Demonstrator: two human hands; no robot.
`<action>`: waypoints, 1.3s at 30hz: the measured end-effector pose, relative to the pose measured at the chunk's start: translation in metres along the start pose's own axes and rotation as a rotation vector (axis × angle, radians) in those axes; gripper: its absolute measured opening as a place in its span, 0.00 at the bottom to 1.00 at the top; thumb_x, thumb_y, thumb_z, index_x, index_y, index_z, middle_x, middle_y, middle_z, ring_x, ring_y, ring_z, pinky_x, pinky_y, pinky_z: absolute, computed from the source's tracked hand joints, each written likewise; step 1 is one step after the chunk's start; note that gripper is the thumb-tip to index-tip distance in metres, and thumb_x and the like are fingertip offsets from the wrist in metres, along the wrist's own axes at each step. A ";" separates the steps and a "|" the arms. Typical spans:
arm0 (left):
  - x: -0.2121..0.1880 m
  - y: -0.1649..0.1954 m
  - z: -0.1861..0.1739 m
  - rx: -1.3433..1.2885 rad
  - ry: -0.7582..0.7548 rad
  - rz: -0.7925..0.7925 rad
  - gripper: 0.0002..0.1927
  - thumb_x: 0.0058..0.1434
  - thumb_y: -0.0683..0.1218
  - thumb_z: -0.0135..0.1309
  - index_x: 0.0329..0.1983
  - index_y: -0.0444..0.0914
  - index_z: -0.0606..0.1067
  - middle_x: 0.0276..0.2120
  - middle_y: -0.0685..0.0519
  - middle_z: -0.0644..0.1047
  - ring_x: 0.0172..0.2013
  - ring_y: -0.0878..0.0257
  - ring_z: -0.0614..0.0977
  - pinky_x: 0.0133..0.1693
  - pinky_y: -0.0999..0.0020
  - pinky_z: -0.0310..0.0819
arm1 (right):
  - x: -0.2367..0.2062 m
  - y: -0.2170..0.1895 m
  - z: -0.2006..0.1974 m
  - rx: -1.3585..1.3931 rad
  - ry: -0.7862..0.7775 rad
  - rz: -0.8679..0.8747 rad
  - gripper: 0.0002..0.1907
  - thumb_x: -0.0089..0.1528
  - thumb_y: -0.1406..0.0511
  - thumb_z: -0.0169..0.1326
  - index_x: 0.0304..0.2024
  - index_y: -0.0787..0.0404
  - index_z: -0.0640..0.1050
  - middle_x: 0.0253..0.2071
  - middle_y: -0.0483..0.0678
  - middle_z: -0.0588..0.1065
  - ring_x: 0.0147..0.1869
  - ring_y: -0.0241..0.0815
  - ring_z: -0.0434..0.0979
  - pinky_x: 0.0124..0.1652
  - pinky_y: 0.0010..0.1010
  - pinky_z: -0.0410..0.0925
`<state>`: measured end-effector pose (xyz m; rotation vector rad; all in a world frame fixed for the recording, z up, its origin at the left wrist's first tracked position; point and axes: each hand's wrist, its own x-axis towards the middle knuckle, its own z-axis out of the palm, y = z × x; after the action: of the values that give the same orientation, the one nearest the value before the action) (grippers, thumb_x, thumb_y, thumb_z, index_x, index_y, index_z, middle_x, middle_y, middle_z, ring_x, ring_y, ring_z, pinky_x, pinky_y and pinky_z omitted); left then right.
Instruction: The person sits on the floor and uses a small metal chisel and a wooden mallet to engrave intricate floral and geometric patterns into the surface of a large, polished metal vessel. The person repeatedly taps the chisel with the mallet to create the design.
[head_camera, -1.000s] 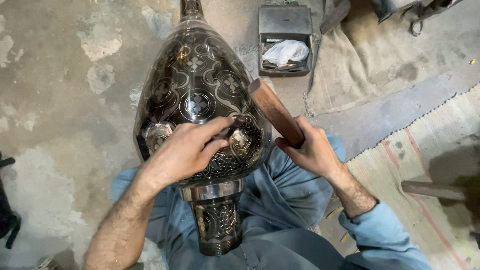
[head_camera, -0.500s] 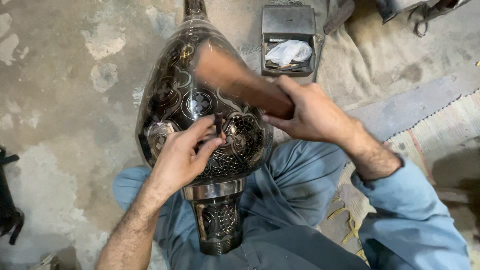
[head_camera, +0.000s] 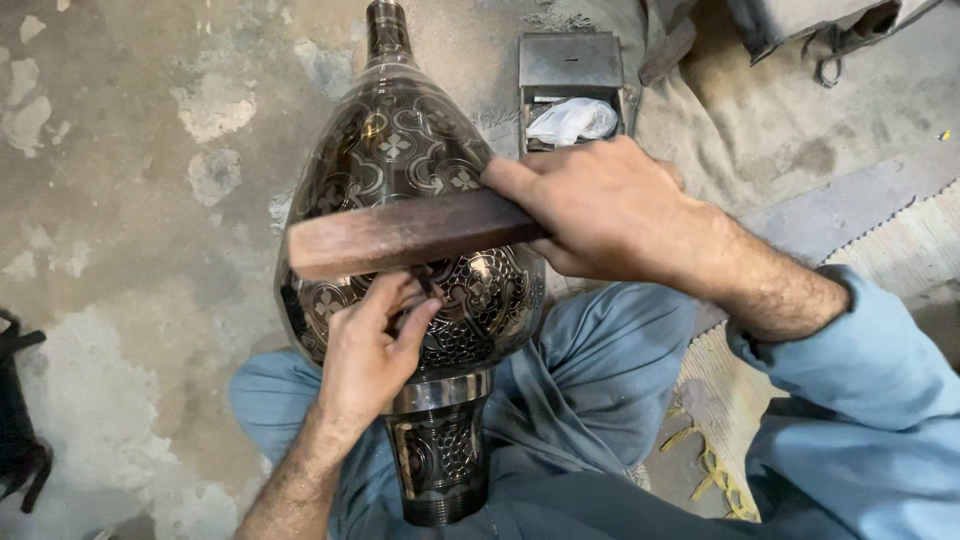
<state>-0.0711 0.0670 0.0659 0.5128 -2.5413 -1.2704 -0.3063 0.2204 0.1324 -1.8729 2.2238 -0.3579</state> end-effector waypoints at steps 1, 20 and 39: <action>-0.003 0.000 0.001 -0.042 -0.001 -0.030 0.18 0.64 0.39 0.61 0.56 0.32 0.72 0.45 0.44 0.85 0.48 0.60 0.88 0.44 0.70 0.85 | -0.001 0.000 -0.002 0.088 0.024 0.010 0.24 0.55 0.61 0.64 0.49 0.60 0.70 0.30 0.54 0.79 0.32 0.61 0.81 0.29 0.50 0.72; -0.024 -0.006 0.027 -0.228 0.179 -0.084 0.13 0.67 0.35 0.57 0.54 0.29 0.72 0.45 0.46 0.84 0.47 0.64 0.86 0.50 0.70 0.84 | 0.017 -0.010 -0.009 -0.019 -0.122 -0.070 0.18 0.63 0.61 0.58 0.51 0.59 0.68 0.33 0.53 0.77 0.33 0.57 0.82 0.30 0.49 0.72; 0.044 0.005 -0.008 0.064 -0.485 0.088 0.18 0.65 0.45 0.58 0.57 0.36 0.74 0.43 0.42 0.84 0.41 0.52 0.88 0.42 0.59 0.83 | -0.067 0.021 0.088 0.322 0.332 0.235 0.21 0.52 0.69 0.67 0.47 0.60 0.76 0.32 0.55 0.79 0.36 0.57 0.81 0.34 0.41 0.70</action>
<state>-0.1090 0.0451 0.0775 0.1059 -2.9614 -1.4243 -0.2871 0.2853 0.0422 -1.4536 2.3777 -0.9781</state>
